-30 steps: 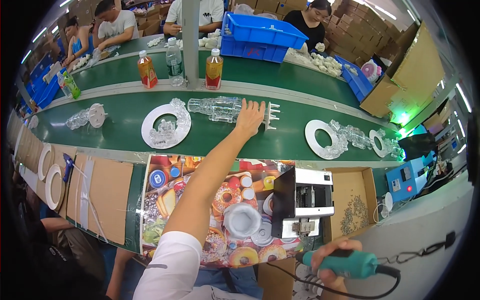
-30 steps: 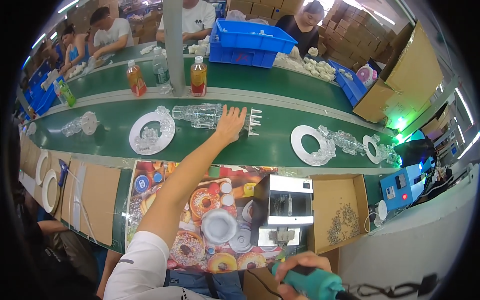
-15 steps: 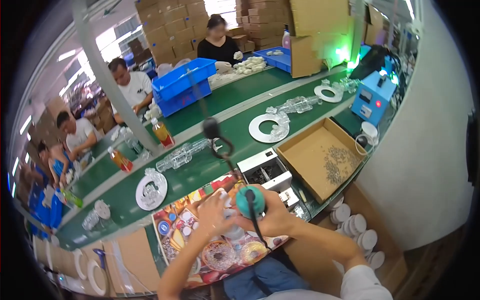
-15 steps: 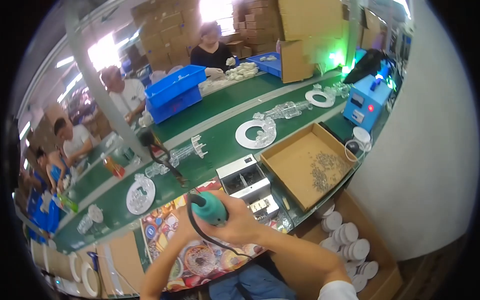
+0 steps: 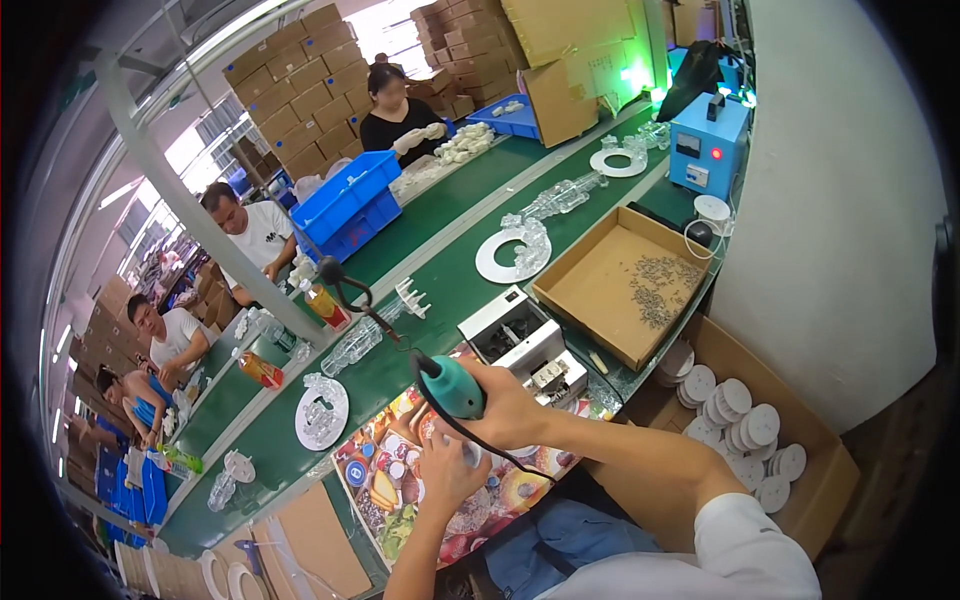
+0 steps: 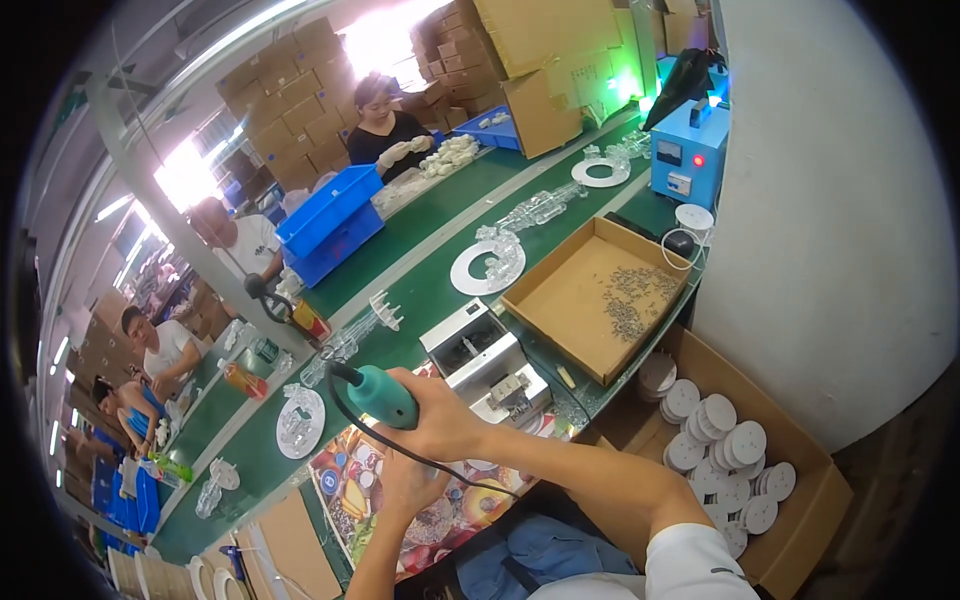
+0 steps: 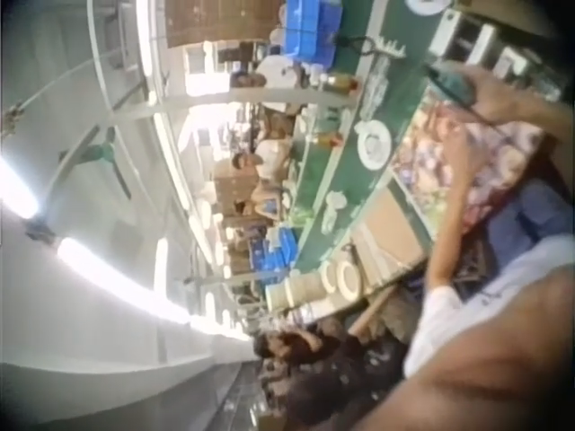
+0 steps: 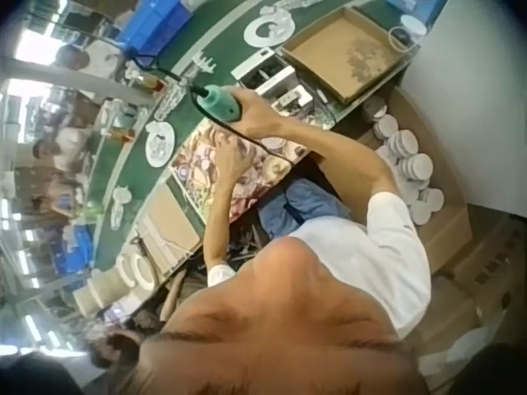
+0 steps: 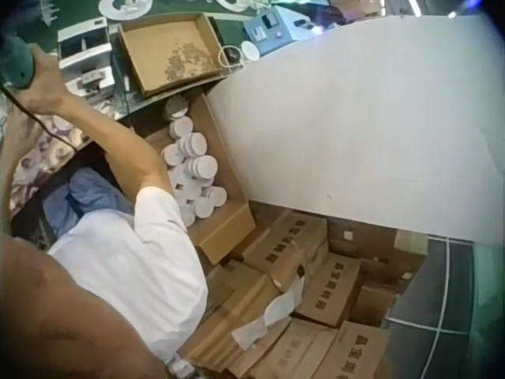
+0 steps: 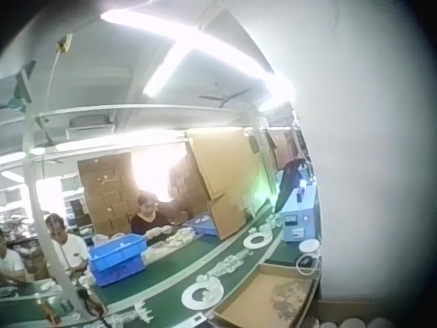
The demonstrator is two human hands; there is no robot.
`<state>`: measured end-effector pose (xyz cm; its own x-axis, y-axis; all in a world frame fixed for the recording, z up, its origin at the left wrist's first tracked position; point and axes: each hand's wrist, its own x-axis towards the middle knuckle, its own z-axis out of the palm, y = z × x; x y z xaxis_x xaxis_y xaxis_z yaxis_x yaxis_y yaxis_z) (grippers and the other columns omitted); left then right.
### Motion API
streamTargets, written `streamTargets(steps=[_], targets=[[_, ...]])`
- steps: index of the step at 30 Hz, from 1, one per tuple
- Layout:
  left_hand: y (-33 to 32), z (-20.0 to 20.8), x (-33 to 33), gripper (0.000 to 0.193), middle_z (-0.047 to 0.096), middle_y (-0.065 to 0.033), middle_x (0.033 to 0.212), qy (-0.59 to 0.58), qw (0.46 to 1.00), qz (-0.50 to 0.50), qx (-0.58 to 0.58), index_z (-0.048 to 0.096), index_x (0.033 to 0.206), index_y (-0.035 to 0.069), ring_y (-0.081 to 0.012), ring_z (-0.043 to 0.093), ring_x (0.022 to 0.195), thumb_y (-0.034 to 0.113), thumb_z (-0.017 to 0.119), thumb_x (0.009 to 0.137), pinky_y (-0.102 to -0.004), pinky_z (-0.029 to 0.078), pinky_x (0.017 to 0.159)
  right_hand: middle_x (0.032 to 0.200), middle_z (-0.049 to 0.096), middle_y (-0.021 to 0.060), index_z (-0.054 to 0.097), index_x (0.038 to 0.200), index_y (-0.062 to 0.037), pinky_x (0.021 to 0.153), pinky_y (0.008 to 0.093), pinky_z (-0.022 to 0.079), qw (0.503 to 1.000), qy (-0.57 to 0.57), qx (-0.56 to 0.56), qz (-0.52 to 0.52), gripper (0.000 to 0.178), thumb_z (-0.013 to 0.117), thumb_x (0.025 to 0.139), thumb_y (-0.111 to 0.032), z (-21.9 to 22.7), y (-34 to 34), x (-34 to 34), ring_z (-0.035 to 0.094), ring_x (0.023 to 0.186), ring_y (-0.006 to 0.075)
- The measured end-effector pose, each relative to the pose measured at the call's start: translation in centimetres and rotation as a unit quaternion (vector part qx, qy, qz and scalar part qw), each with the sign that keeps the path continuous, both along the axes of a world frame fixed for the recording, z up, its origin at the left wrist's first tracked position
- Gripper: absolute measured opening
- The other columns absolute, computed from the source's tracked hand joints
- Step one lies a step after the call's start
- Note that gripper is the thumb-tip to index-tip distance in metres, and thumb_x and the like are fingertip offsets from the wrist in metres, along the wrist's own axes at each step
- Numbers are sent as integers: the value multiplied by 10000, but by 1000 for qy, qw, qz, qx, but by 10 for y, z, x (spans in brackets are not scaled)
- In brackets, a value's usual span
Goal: The recorder is assembling small white plastic components at a factory workstation using an electric screwdriver.
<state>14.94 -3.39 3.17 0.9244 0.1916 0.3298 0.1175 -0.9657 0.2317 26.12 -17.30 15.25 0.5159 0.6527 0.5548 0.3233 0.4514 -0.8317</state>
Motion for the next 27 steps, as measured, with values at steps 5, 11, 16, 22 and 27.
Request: streamTargets(steps=[5,11,16,22,27], targets=[[-7,-20,-3,524,487,-233,994,22,999,40,2,571,1006,18,-414,459,976,352,652,610,-502,382,720,908,599,81,514,1097,-14,739,277,458,1000,-13,-3,-11,476,742,718,-192,-7,14,6,551,807,123],[-16,-9,-4,587,486,-228,1089,15,998,55,-2,516,1113,46,-422,437,1037,329,654,617,-504,372,792,850,592,75,510,1102,-28,708,285,457,999,-35,-13,14,452,716,724,-166,-5,25,18,553,743,149],[-25,6,-3,625,455,-254,1131,32,998,60,4,493,1156,74,-436,427,1073,267,673,589,-515,373,841,880,601,77,499,1132,-36,727,286,460,998,-52,-21,22,479,708,725,-179,3,25,23,570,770,166],[-15,-8,-2,653,450,-248,1125,0,1000,-4,24,483,1163,47,-439,440,1041,265,685,581,-525,368,822,1121,544,155,354,1298,-1,880,332,433,990,-112,-64,48,721,714,701,-185,5,12,39,544,1019,221],[-12,-14,-2,601,464,-207,992,34,997,64,14,519,1087,50,-379,478,883,299,698,571,-493,361,743,1116,549,122,377,1273,-22,854,293,453,998,-44,-5,-33,557,612,770,-59,-1,-1,147,576,946,173]])
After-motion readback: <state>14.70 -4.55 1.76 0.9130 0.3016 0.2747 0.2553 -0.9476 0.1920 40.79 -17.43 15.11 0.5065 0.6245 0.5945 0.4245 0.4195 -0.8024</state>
